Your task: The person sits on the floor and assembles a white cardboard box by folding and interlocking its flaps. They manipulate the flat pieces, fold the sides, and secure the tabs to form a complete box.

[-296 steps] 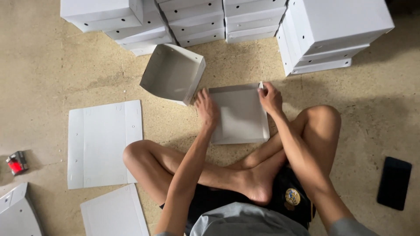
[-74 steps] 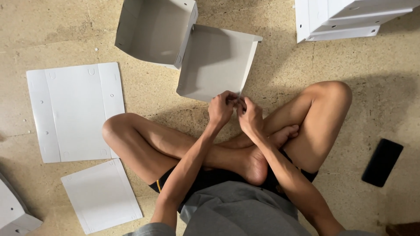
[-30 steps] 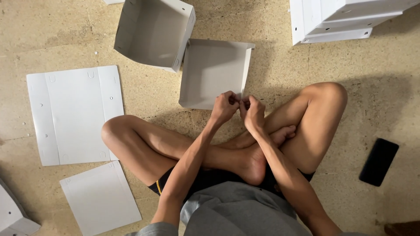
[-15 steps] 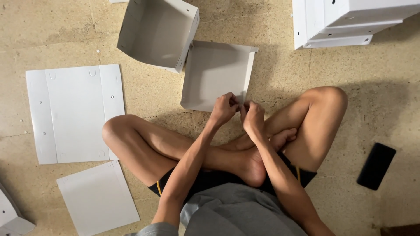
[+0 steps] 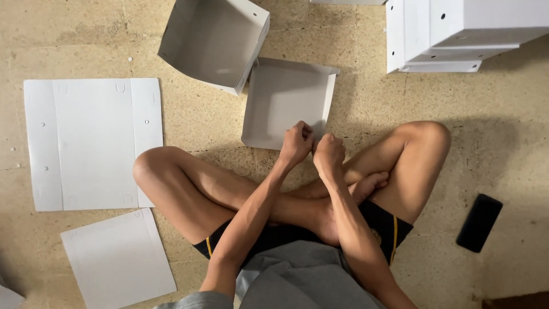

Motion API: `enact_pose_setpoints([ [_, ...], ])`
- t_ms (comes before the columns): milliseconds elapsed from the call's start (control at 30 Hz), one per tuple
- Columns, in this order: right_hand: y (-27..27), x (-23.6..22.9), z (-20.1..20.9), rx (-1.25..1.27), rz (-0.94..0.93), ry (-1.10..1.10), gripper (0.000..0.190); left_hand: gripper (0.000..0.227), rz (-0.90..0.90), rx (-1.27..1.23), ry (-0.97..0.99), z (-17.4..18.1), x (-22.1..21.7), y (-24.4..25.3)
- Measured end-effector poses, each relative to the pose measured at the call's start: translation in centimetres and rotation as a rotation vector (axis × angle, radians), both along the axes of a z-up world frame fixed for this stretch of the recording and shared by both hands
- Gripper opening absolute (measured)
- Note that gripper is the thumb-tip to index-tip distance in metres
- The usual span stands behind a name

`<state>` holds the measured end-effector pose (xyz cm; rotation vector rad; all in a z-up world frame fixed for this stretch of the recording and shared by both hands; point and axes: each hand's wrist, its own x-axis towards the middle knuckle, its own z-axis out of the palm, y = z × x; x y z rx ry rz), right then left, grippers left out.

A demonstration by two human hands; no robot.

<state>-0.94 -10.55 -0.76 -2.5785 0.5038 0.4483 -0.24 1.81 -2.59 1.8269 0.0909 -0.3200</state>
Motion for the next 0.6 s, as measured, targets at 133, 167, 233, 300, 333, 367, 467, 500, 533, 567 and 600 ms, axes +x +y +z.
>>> enact_pose_setpoints([
  [133, -0.3, 0.3, -0.3, -0.035, 0.026, 0.017, 0.029, 0.020, 0.019, 0.016, 0.019, 1.2, -0.5, 0.4],
  [167, -0.4, 0.2, 0.0, -0.026, 0.032, 0.021, 0.027, 0.020, 0.018, 0.016, 0.010, 1.3, -0.6, 0.6],
  [233, -0.2, 0.2, 1.1, -0.019, 0.041, 0.026, 0.026, 0.020, 0.019, 0.016, 0.003, 1.3, -0.8, 0.8],
  [300, 0.3, 0.4, 2.6, -0.063, 0.070, 0.067, 0.023, 0.019, 0.007, 0.053, 0.024, 1.0, -0.7, 0.7],
  [333, 0.4, 0.2, 3.4, -0.065, 0.072, 0.066, 0.023, 0.019, 0.009, 0.051, 0.022, 0.9, -0.6, 0.8],
  [367, 0.6, 0.1, 4.2, -0.005, 0.058, 0.050, 0.024, 0.019, 0.009, 0.043, 0.025, 0.7, -0.5, 0.8],
  [467, -0.1, 0.1, 3.5, 0.048, 0.069, 0.034, 0.028, 0.020, 0.013, 0.030, 0.034, 0.4, -0.3, 0.9],
  [500, -0.5, 0.1, 2.8, 0.043, 0.095, 0.036, 0.029, 0.020, 0.017, 0.027, 0.043, 0.3, -0.3, 0.9],
  [533, -0.6, 0.3, 2.9, 0.042, 0.096, 0.037, 0.029, 0.020, 0.018, 0.026, 0.044, 0.1, -0.1, 0.8],
  [567, -0.7, 0.5, 2.9, 0.050, 0.092, 0.039, 0.029, 0.020, 0.020, 0.025, 0.031, -0.1, -0.1, 0.8],
  [600, -0.9, 0.6, 3.0, 0.057, 0.088, 0.041, 0.028, 0.019, 0.022, 0.024, 0.019, -0.3, -0.1, 0.8],
])
